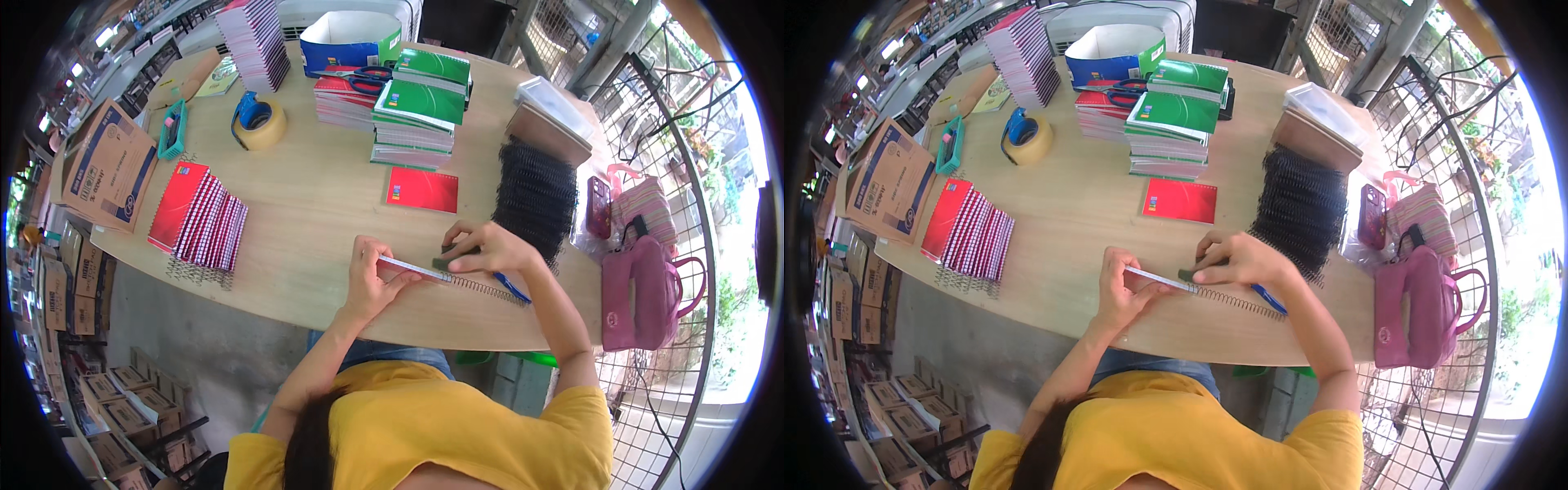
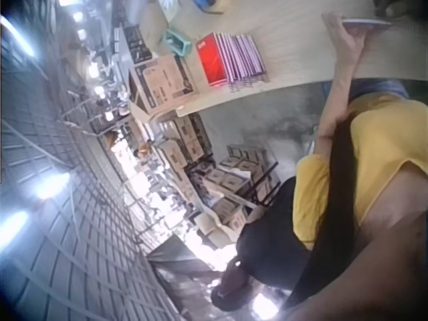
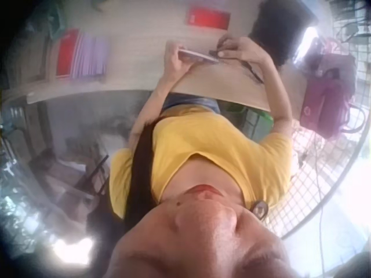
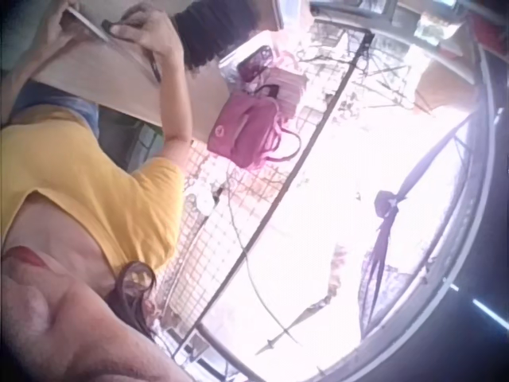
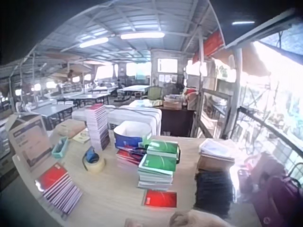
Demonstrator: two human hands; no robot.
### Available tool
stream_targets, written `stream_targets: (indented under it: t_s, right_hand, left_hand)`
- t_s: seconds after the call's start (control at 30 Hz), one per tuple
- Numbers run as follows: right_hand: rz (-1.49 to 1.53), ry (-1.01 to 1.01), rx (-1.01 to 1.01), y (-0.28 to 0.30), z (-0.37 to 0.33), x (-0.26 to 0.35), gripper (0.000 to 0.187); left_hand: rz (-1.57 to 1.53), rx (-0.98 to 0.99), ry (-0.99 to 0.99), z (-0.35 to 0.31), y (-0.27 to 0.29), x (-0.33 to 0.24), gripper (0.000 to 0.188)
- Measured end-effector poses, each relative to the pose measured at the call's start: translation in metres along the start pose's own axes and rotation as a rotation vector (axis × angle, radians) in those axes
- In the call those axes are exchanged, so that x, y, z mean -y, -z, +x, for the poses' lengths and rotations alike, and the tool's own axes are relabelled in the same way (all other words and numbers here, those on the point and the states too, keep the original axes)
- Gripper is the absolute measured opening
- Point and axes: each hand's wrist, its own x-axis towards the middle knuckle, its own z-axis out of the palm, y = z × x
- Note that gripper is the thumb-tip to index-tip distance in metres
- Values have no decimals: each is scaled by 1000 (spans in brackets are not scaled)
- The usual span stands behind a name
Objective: The person assembles spiral notebooks by threading plastic coils through the punched holes of stacked covers and paper, then using a pair of pliers to trim and secure the ends of the coils before stacking the finished notebooks.
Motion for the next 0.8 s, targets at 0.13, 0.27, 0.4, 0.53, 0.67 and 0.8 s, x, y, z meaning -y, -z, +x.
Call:
stream_targets:
  t_s: [0.13, 0.27, 0.4, 0.53, 0.67, 0.8]
  right_hand:
    - [-57, 75, 91, -4, 3, -4, 51]
    - [528, 407, 96, 6, 2, -28, 51]
    - [40, -100, -53, -3, -2, 7, 49]
    - [268, 155, 17, -7, -1, 0, 42]
    - [586, 210, -36, -1, 5, -16, 39]
    - [-182, -90, -88, -11, 11, 25, 55]
  left_hand:
    - [-39, 15, 4, 0, -1, 1, 60]
    - [-28, 14, 2, 2, -3, 0, 60]
    - [-22, 4, 12, 0, -4, 1, 61]
    - [-19, 7, 6, -1, -5, 2, 61]
    - [-68, 15, 12, 3, -6, 1, 61]
    - [-69, 12, 37, -2, -2, 1, 61]
